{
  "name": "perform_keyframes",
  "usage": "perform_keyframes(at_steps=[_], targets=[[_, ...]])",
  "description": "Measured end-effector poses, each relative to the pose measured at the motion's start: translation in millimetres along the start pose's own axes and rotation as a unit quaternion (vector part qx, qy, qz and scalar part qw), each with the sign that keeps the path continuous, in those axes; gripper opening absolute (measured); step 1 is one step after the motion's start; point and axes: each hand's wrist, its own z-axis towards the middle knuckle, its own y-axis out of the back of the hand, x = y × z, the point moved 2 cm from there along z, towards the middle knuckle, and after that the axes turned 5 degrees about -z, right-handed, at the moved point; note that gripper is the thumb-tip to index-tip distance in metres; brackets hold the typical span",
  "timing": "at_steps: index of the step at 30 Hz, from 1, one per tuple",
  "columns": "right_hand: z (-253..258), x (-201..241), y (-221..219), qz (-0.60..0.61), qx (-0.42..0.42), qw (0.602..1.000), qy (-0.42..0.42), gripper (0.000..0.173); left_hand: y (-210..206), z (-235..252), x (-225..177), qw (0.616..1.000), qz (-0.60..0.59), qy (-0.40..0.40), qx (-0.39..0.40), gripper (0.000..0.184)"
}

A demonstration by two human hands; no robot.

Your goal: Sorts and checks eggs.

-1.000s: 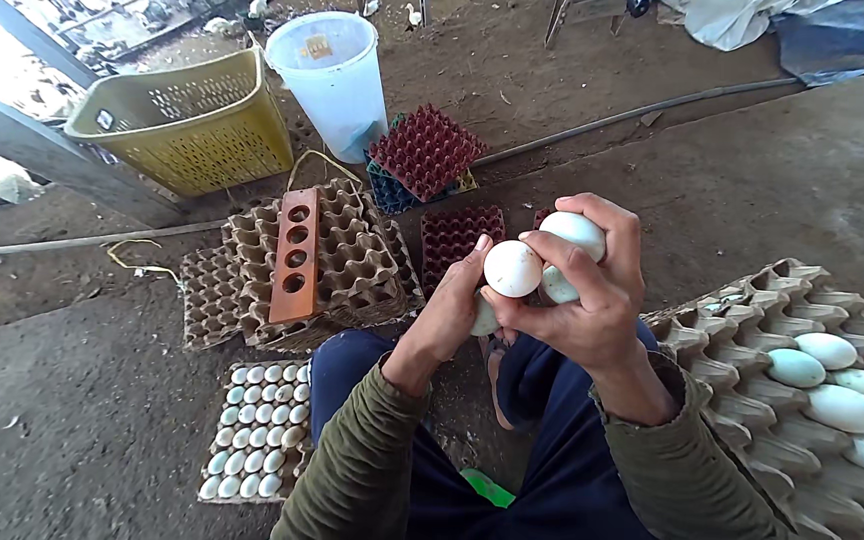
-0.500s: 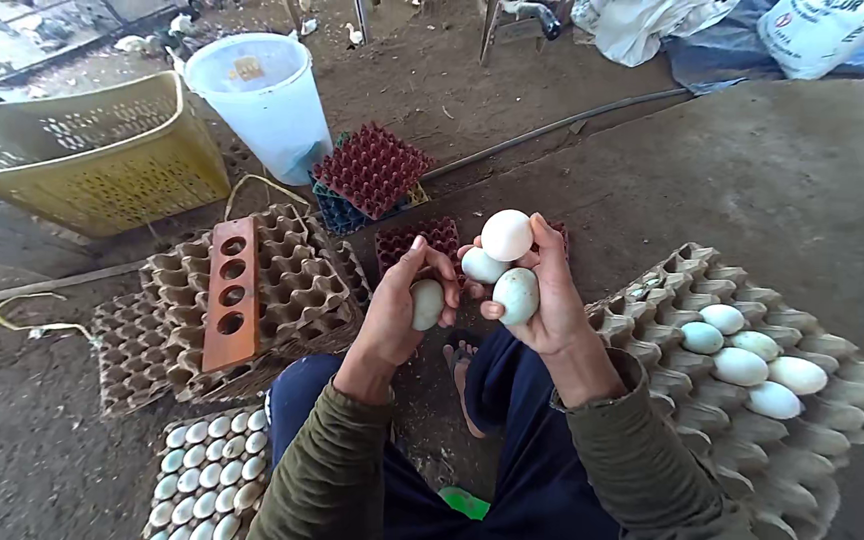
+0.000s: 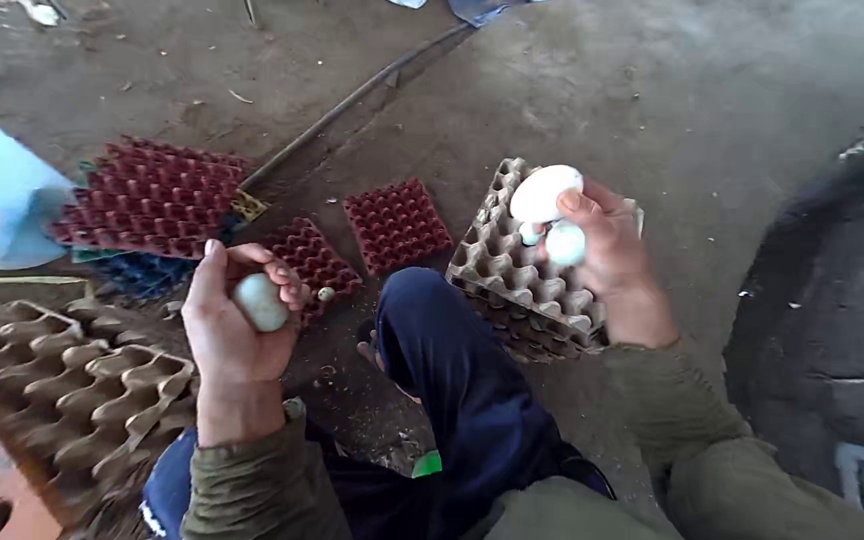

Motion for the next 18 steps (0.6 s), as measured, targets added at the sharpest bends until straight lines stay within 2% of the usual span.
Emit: perform_keyframes(at_steps=[2, 4, 8, 10, 12, 18], targets=[[8, -3, 44, -0.170, -0.074, 0.983, -0.005, 0.038, 0, -3, 0, 1.000, -0.001, -0.002, 0.002, 0.061], [12, -10, 78, -0.286, -0.096, 0.952, -0.045, 0.046, 1, -4, -1, 1.000, -0.003, -0.004, 0.012, 0.060], [2, -31, 103, -0.446, -0.035, 0.889, -0.100, 0.049, 6, -3, -5, 1.000, 0.000, -0.015, 0.020, 0.061], [-7, -41, 104, -0.484, -0.006, 0.870, -0.095, 0.051, 7, -4, -7, 1.000, 0.000, -0.019, 0.015, 0.061], [-13, -48, 109, -0.499, -0.010, 0.861, -0.098, 0.051, 8, -6, -8, 1.000, 0.005, -0.024, 0.009, 0.060], [8, -51, 156, -0.484, -0.116, 0.851, -0.166, 0.053, 10, -9, -12, 0.999, 0.010, -0.041, 0.014, 0.057]])
